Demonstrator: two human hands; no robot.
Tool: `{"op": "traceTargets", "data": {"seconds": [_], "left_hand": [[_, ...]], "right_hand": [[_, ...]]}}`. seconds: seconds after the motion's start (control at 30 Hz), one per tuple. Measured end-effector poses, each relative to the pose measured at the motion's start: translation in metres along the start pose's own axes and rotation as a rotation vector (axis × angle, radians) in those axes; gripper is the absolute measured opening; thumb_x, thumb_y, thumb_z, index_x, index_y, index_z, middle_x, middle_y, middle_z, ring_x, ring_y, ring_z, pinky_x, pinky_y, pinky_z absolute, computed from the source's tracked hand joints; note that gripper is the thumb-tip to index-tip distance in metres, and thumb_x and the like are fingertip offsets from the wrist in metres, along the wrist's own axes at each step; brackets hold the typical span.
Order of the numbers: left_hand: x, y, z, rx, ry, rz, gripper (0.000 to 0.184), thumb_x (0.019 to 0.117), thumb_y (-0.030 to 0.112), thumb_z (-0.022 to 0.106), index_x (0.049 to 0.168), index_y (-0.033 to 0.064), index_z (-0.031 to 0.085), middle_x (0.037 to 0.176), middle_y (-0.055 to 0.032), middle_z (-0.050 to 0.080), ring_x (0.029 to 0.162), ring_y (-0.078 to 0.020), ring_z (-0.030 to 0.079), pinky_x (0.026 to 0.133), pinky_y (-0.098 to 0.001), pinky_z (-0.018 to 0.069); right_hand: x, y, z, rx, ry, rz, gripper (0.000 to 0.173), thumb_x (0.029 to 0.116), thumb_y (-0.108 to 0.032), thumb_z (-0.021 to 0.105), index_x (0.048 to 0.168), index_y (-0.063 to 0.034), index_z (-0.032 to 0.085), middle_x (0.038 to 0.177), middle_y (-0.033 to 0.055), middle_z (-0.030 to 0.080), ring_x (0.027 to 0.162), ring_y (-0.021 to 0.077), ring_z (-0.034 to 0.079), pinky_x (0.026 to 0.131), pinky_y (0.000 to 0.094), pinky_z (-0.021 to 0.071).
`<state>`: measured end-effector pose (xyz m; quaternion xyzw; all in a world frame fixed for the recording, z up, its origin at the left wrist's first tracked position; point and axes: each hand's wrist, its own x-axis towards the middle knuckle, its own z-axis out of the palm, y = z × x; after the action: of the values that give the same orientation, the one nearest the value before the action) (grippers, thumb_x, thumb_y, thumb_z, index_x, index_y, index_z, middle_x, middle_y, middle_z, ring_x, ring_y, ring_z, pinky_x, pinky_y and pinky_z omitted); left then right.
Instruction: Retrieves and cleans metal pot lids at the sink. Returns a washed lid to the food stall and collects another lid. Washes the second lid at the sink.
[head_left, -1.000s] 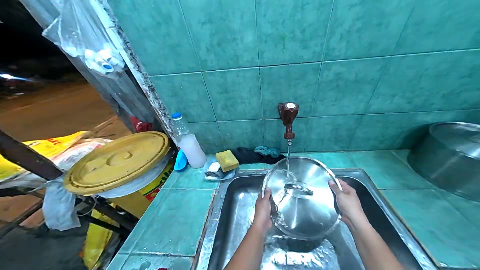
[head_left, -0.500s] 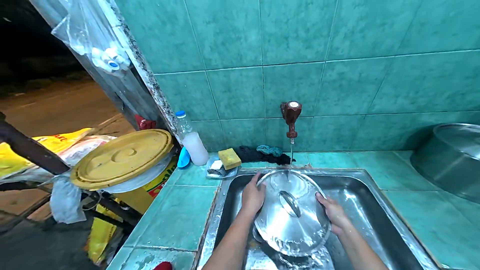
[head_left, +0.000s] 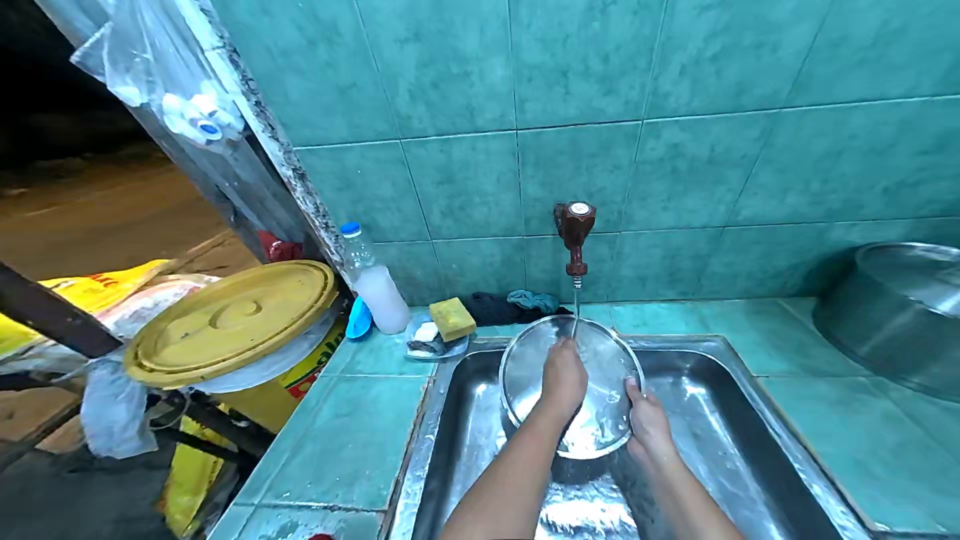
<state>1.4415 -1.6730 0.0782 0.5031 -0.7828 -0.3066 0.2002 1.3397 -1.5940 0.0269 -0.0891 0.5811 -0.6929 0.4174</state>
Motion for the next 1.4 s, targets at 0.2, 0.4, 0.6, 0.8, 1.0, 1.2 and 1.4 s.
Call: {"op": "traceTargets", "data": {"seconds": [0.2,0.4,0.6,0.8,1.0,1.2,1.4], "left_hand": [[0.016,-0.008,-0.002,-0.454,0.145,-0.045,0.034,0.1110,0.022,0.042,0.131,0.0091,0.066,0.087,-0.0128,0.065,0.069,-0.0218,0.060,0.070,-0.0417,0.0526],[-0.003,0.010,0.002,0.262,-0.148,0.151,0.041,0.1055,0.021,0.048,0.145,0.0172,0.059,0.143,-0.0069,0.061,0.137,-0.0237,0.053,0.118,-0.0486,0.0361],[0.008,-0.002,-0.014,0.208,-0.311,-0.050,0.081,0.1021,0.047,0.055,0.167,0.0282,0.010,0.171,-0.0097,0.017,0.158,-0.0383,0.008,0.120,-0.0717,0.0091],[-0.025,-0.013,0.022,0.081,-0.005,0.219,0.063,0.1017,0.011,0.050,0.162,0.0174,0.033,0.168,-0.0178,0.025,0.153,-0.0343,0.030,0.126,-0.0510,0.0240],[-0.046,-0.037,0.024,0.138,0.061,0.130,0.072,0.1048,0.045,0.047,0.164,0.0116,0.022,0.170,-0.0070,0.023,0.159,-0.0263,0.013,0.126,-0.0607,0.0024],[-0.040,-0.069,0.018,-0.334,0.417,-0.185,0.076,0.1036,0.028,0.055,0.165,0.0073,0.015,0.169,-0.0240,0.014,0.155,-0.0380,0.022,0.124,-0.0556,0.0240],[-0.044,-0.055,0.003,-1.047,0.499,-0.348,0.043,0.1108,0.012,0.041,0.152,0.0006,0.042,0.144,-0.0237,0.053,0.122,-0.0271,0.059,0.101,-0.0425,0.0503]], "right_hand": [[-0.001,0.003,-0.006,0.004,-0.008,-0.005,0.028,0.1104,-0.019,0.045,0.117,0.0039,0.059,0.089,0.0130,0.065,0.076,0.0157,0.067,0.069,0.0326,0.0586],[-0.002,0.004,-0.005,0.018,-0.017,-0.021,0.029,0.1111,-0.018,0.043,0.118,0.0052,0.059,0.088,0.0133,0.068,0.075,0.0153,0.069,0.069,0.0322,0.0605],[-0.004,0.000,-0.020,-0.116,-0.068,-0.055,0.031,0.1104,-0.020,0.046,0.122,0.0053,0.060,0.099,0.0151,0.067,0.086,0.0166,0.068,0.079,0.0353,0.0585],[-0.001,0.001,-0.008,0.093,0.071,-0.009,0.031,0.1107,-0.021,0.045,0.124,0.0044,0.057,0.096,0.0133,0.065,0.081,0.0142,0.067,0.075,0.0309,0.0578],[0.009,-0.001,-0.011,0.130,0.054,-0.089,0.032,0.1107,-0.021,0.045,0.127,0.0043,0.056,0.101,0.0147,0.066,0.086,0.0163,0.069,0.077,0.0344,0.0602],[0.001,-0.013,-0.014,0.024,0.069,-0.165,0.034,0.1104,-0.024,0.046,0.124,0.0041,0.059,0.101,0.0129,0.066,0.087,0.0135,0.067,0.079,0.0323,0.0578],[0.006,-0.017,-0.022,-0.646,0.047,-0.361,0.042,0.1071,-0.014,0.052,0.145,0.0039,0.045,0.132,0.0266,0.061,0.119,0.0330,0.063,0.104,0.0478,0.0493]]}}
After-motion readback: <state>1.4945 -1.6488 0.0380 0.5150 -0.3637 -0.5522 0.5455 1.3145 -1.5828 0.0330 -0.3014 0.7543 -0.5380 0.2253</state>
